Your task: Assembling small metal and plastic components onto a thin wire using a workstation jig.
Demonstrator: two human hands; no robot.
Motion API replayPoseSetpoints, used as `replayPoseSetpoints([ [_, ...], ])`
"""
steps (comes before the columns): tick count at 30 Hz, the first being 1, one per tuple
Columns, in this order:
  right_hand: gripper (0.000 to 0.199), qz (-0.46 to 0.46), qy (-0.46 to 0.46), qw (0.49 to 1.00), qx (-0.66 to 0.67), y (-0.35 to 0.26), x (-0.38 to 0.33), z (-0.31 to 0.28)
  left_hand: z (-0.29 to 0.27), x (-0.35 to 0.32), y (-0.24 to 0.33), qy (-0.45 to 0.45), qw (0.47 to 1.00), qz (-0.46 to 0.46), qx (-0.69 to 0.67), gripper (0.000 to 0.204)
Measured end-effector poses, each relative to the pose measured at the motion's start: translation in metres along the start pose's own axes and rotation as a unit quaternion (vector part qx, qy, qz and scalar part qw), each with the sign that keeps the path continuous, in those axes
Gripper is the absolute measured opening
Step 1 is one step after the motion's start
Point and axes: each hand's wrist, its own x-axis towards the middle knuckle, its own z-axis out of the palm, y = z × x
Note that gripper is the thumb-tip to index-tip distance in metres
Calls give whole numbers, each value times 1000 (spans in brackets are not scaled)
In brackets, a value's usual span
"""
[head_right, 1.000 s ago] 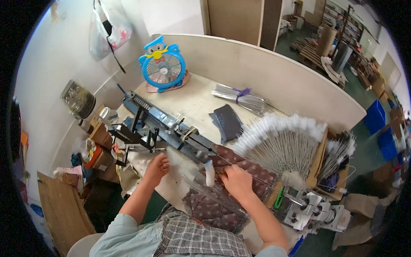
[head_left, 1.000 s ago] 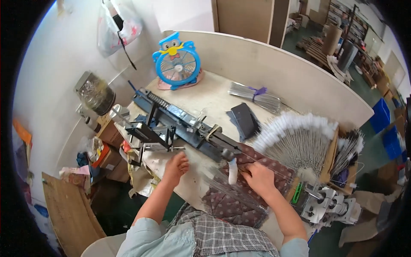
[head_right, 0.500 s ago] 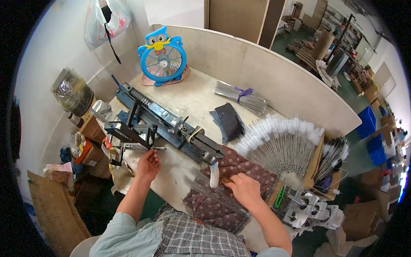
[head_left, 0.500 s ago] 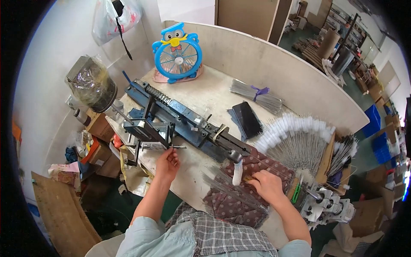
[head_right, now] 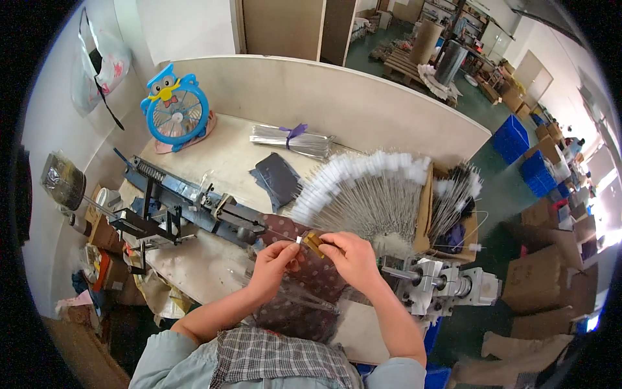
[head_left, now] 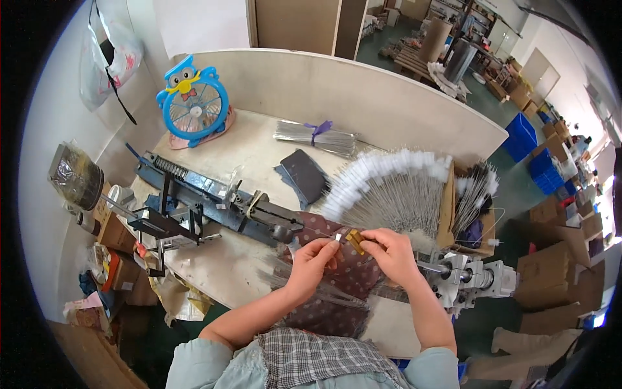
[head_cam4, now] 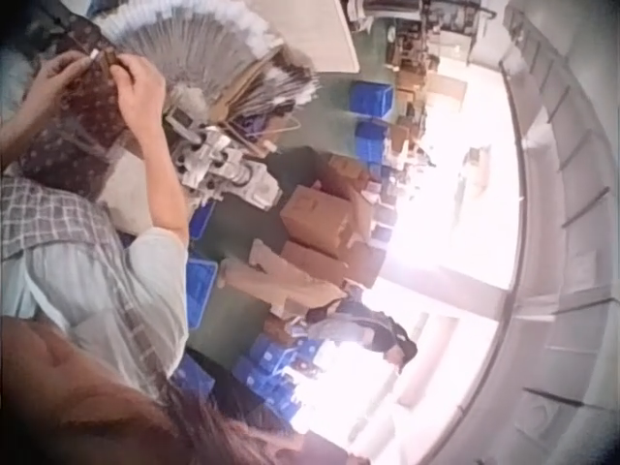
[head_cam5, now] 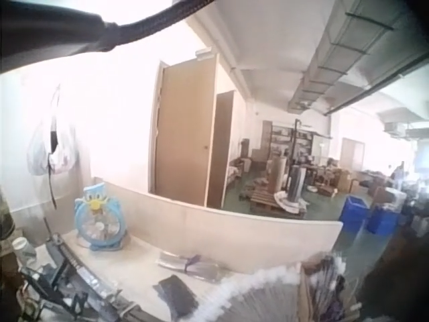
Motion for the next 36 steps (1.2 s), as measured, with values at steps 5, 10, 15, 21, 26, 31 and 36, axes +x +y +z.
replayPoseSetpoints([
  [5, 20, 118, -28, 977, 174, 13, -2, -6, 5, 5, -5, 3, 997, 34, 68, 19],
  [10, 21, 102, -53, 978, 175, 17, -7, -5, 12, 7, -9, 23, 995, 60, 79, 18],
  [15, 13, -135, 54, 984, -106, -6, 2, 0, 1, -1, 2, 143, 989, 9, -25, 17],
  [21, 13, -109, 36, 959, -261, -19, 41, 40, 0, 0, 11, 130, 988, -36, -74, 17],
  [26, 16, -73, -20, 985, -157, -26, 42, 40, -5, 0, 13, 114, 990, -36, -75, 20],
  [31, 19, -17, -43, 993, -112, -25, 41, 40, -13, -4, 10, 93, 995, -32, -17, 28],
  [36, 23, 119, -113, 986, -1, -15, 45, 40, -7, -1, 20, 68, 992, -65, -81, 39],
])
